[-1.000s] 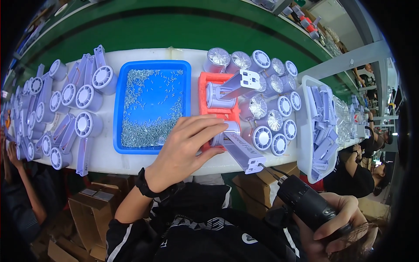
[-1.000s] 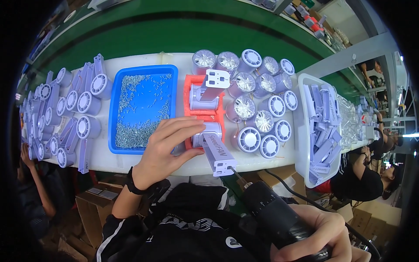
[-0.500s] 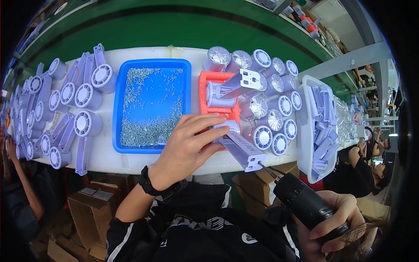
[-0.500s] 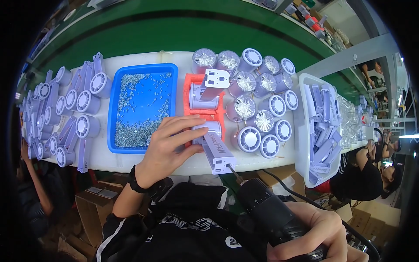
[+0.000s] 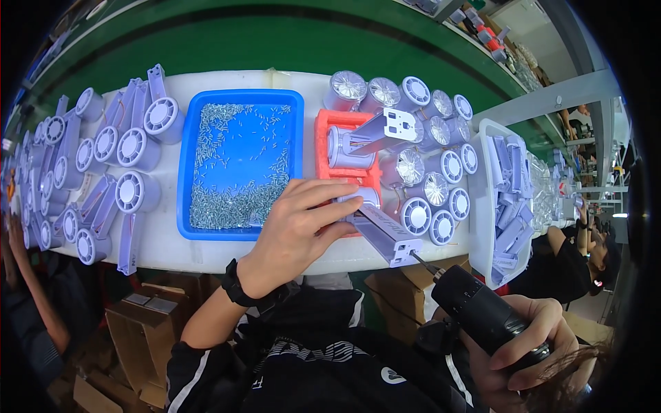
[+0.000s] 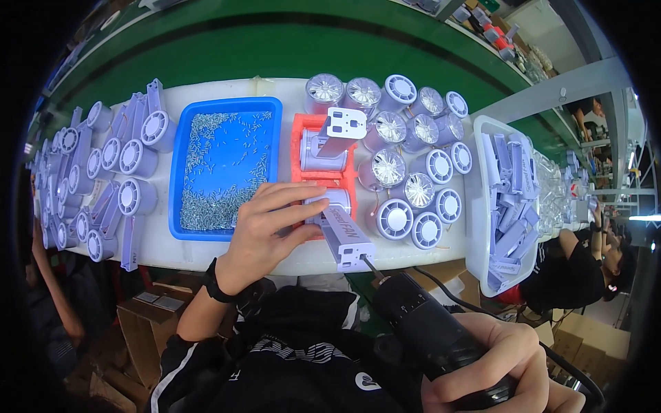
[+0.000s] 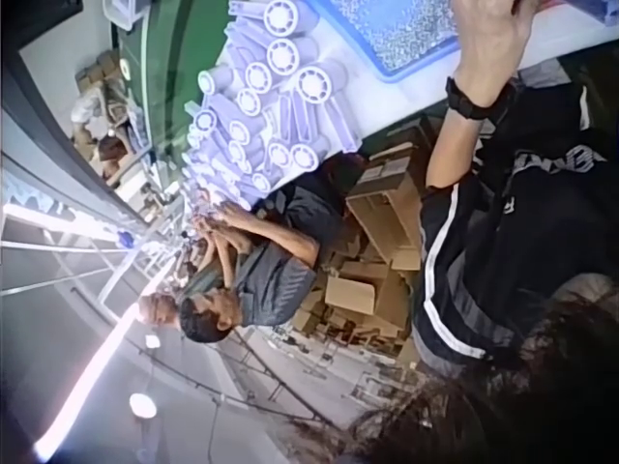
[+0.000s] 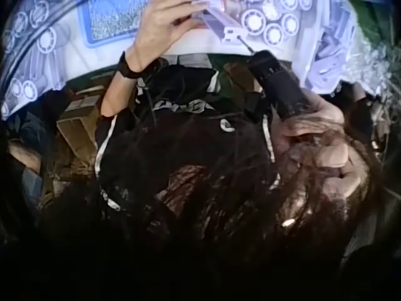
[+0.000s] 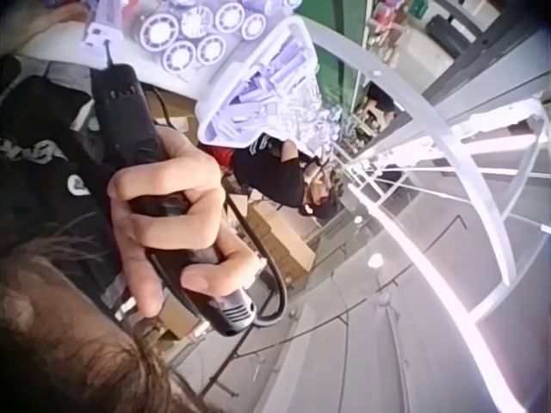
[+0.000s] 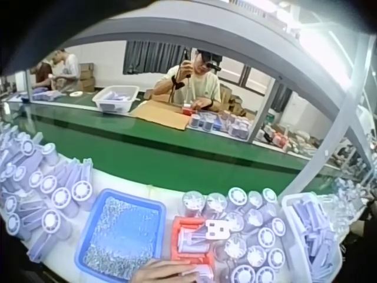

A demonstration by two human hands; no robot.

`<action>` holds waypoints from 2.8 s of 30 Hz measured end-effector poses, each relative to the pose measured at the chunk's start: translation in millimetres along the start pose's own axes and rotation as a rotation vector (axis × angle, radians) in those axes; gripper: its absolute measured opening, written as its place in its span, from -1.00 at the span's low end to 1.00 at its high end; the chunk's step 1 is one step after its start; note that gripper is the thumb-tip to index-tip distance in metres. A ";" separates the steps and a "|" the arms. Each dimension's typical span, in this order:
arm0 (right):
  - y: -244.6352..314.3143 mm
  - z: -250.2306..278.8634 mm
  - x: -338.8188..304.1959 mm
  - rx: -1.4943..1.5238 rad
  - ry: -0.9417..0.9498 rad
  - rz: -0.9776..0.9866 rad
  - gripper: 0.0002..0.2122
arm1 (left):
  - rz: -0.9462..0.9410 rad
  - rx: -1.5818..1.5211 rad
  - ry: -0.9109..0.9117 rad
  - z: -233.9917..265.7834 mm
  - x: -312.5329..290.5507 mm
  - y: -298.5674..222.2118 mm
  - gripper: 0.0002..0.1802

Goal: The person picks up a screw from a tray, places it into a fan component, and drives it in with a power screwdriver. After repeating this for a second screw, they remove the assembled fan from a holder and place it on the table.

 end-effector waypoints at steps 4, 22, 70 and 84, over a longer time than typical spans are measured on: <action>63.5 34.8 -51.8 -0.015 -0.378 0.609 -0.64 | -0.005 -0.010 -0.004 -1.3 2.4 -3.0 -0.55; 3.6 6.8 -4.2 0.005 -0.090 0.233 -0.59 | -0.002 0.005 -0.002 -0.1 4.7 -1.8 -0.50; 61.8 36.9 -37.6 0.122 0.328 0.154 -0.54 | 0.154 -0.279 -0.057 19.3 -10.3 0.9 -0.83; 69.8 54.5 -38.0 -0.012 -0.182 0.499 -0.65 | 0.074 -0.092 -0.069 18.9 -8.0 -8.1 -0.76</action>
Point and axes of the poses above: each hand's wrist, its own x-axis towards the middle knuckle, its own z-axis out of the back of the hand, y = z × x, the point moved 9 cm from there along x, towards the middle knuckle, and after that the axes turned 12 degrees about x, right-handed, at the moved point
